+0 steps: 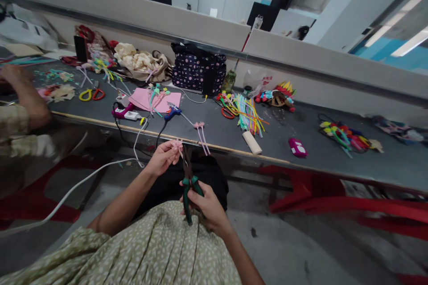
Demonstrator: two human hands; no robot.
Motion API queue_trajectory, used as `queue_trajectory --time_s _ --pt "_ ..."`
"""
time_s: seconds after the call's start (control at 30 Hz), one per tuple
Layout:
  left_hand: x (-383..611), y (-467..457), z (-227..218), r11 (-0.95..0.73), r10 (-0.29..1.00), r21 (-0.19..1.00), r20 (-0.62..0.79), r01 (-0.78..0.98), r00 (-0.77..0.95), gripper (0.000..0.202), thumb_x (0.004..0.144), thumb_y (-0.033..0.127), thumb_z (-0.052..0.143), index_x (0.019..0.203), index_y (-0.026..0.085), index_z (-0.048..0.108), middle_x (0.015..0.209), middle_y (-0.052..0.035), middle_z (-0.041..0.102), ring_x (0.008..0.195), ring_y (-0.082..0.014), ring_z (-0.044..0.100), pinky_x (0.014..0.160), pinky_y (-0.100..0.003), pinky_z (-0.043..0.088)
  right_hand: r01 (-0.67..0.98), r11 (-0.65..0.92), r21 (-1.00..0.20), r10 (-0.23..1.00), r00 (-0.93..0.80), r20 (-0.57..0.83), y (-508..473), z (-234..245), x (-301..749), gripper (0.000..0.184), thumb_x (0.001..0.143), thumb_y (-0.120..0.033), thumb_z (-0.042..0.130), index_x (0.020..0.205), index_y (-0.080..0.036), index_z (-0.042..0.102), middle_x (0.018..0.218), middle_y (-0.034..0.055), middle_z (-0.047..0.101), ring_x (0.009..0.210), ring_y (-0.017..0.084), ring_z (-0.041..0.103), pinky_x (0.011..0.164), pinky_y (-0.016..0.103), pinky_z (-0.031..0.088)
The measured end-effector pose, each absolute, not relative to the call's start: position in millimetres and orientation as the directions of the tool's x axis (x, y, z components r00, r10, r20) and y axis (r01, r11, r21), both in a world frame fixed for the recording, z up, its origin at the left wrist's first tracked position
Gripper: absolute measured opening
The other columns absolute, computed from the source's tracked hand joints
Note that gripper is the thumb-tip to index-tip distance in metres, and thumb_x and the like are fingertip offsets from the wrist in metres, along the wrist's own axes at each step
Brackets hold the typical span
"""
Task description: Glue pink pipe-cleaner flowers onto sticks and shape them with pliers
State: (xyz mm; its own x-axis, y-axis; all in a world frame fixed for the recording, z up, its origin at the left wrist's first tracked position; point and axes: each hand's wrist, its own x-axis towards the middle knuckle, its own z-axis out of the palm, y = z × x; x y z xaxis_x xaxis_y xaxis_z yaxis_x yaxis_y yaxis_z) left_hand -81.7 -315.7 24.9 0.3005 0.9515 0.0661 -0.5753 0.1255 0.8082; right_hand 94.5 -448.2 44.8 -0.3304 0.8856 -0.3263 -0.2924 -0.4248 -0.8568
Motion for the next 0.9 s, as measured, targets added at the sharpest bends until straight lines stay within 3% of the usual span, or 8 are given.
queue_trajectory --time_s 0.2,0.63,0.9 --pt "-79 -317 27 0.128 0.945 0.808 0.078 -0.575 0.319 0.02 0.071 0.027 0.079 0.082 0.014 0.068 0.072 -0.0011 0.061 0.052 -0.007 0.053 0.041 -0.017 0.045 -0.269 -0.414 -0.87 0.881 -0.361 -0.307 -447 42 94 0.048 0.082 -0.044 0.07 0.12 -0.015 0.063 0.08 0.0059 0.069 0.057 0.015 0.065 0.056 0.028 0.053" --pt "-85 -318 31 0.08 0.945 0.827 0.115 -0.557 0.306 0.023 0.07 0.026 0.08 0.085 0.014 0.068 0.082 -0.0048 0.067 0.061 -0.0111 0.06 0.053 -0.023 0.054 -0.312 -0.44 -0.842 0.864 -0.402 -0.303 -452 44 100 0.044 0.082 -0.041 0.071 0.117 -0.015 0.064 0.08 0.0061 0.068 0.057 0.017 0.067 0.055 0.03 0.055" --pt "-91 -317 32 0.027 0.943 0.845 0.156 -0.534 0.295 0.023 0.064 0.023 0.082 0.081 0.013 0.072 0.086 -0.0047 0.062 0.068 -0.0116 0.059 0.057 -0.024 0.055 -0.309 -0.472 -0.826 0.837 -0.452 -0.309 -453 42 103 0.046 0.082 -0.04 0.071 0.119 -0.014 0.061 0.082 0.0077 0.068 0.056 0.018 0.068 0.053 0.03 0.053"
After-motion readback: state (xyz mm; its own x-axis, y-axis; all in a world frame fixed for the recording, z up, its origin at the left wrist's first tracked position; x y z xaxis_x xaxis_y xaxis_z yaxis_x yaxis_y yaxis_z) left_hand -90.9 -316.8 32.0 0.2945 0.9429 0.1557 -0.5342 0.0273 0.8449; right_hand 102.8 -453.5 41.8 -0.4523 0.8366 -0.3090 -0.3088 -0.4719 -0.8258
